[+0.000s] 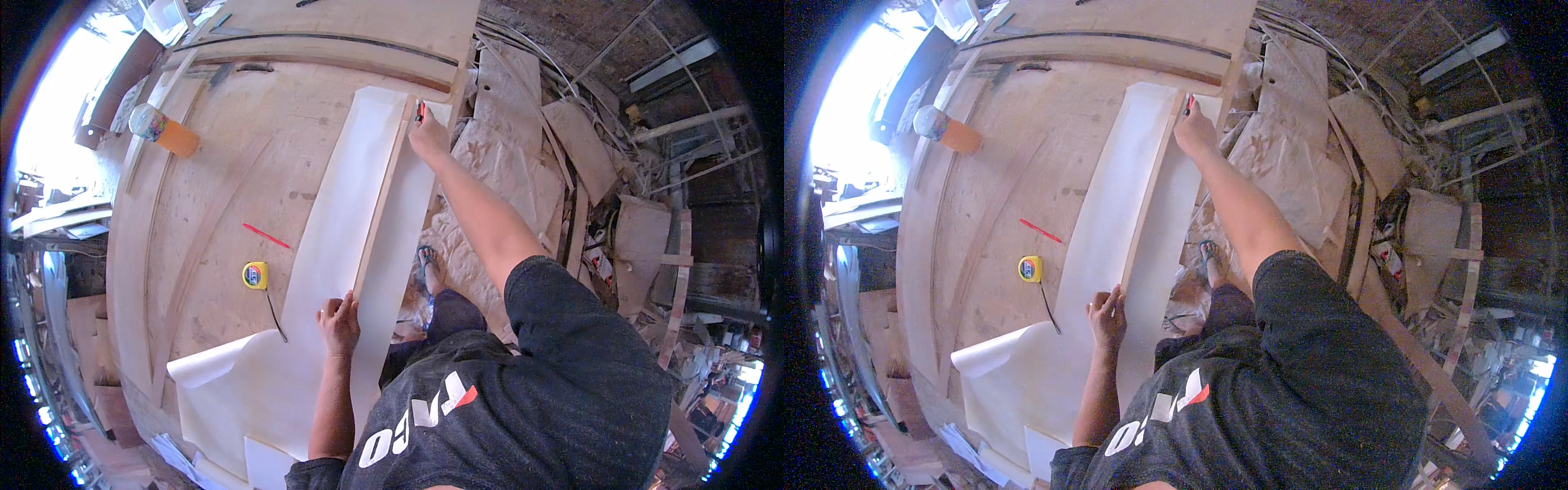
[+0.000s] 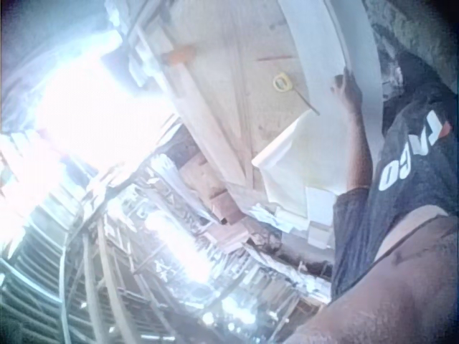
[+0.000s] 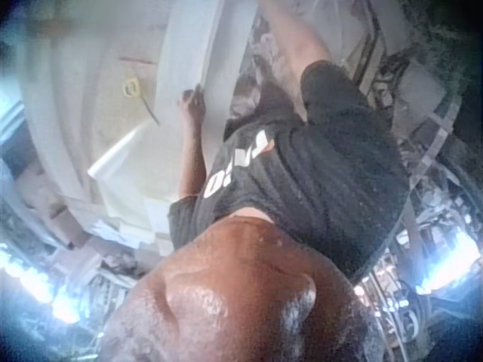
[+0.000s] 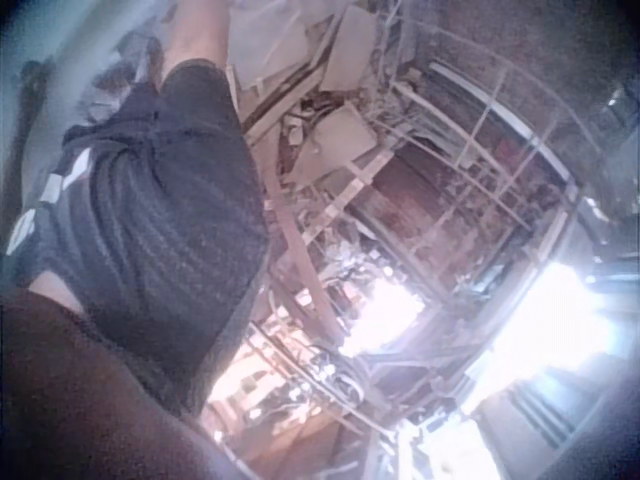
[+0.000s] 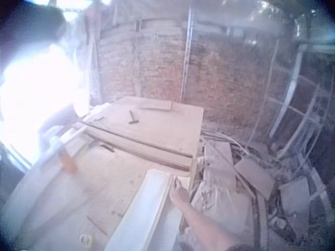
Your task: The person measures a white sheet with a tape measure and marks it with a pen, then uses a wooden straight edge and a utility knife to cut a strip. Finally, the person positions the cut strip against the edge of a large wooden panel.
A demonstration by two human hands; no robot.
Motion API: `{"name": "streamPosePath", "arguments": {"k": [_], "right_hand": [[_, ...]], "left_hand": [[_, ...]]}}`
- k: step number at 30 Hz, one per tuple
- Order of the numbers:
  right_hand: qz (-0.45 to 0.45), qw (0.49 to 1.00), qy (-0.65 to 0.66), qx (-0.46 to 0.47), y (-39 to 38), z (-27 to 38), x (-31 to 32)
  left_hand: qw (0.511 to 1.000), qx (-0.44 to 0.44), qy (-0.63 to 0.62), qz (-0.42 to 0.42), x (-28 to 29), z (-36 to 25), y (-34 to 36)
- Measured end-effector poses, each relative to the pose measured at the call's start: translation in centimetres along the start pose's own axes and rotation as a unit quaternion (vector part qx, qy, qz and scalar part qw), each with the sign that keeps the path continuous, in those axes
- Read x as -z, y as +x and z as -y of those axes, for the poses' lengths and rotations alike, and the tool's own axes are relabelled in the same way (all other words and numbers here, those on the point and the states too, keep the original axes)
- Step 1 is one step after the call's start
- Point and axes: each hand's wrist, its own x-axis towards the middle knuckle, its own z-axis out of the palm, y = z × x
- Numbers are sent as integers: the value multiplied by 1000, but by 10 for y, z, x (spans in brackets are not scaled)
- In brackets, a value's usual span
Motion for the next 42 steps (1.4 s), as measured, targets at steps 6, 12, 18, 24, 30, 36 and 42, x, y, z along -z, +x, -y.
{"name": "streamPosePath", "arguments": {"k": [6, 12, 18, 24, 30, 36, 42], "right_hand": [[24, 1000, -4, -13, -4, 16, 2], [48, 997, -49, -18, 6, 32, 9], [66, 996, -60, -30, 14, 33, 4], [58, 998, -31, 3, 4, 24, 7], [71, 997, 3, 20, -39, 36, 17], [83, 996, 16, 2, -77, 33, 11], [71, 997, 7, 0, -111, 31, 5]], "left_hand": [[1000, 5, 9, 10, 1, 1, 1], [1000, 7, 4, 21, 2, 1, 2], [1000, -1, 4, 19, 6, -2, 6], [1000, 6, 6, 28, 6, -3, 7], [1000, 1, 4, 14, 4, 1, 2], [1000, -5, 3, 17, 5, 1, 3], [1000, -13, 9, 21, 4, 1, 2]]}}
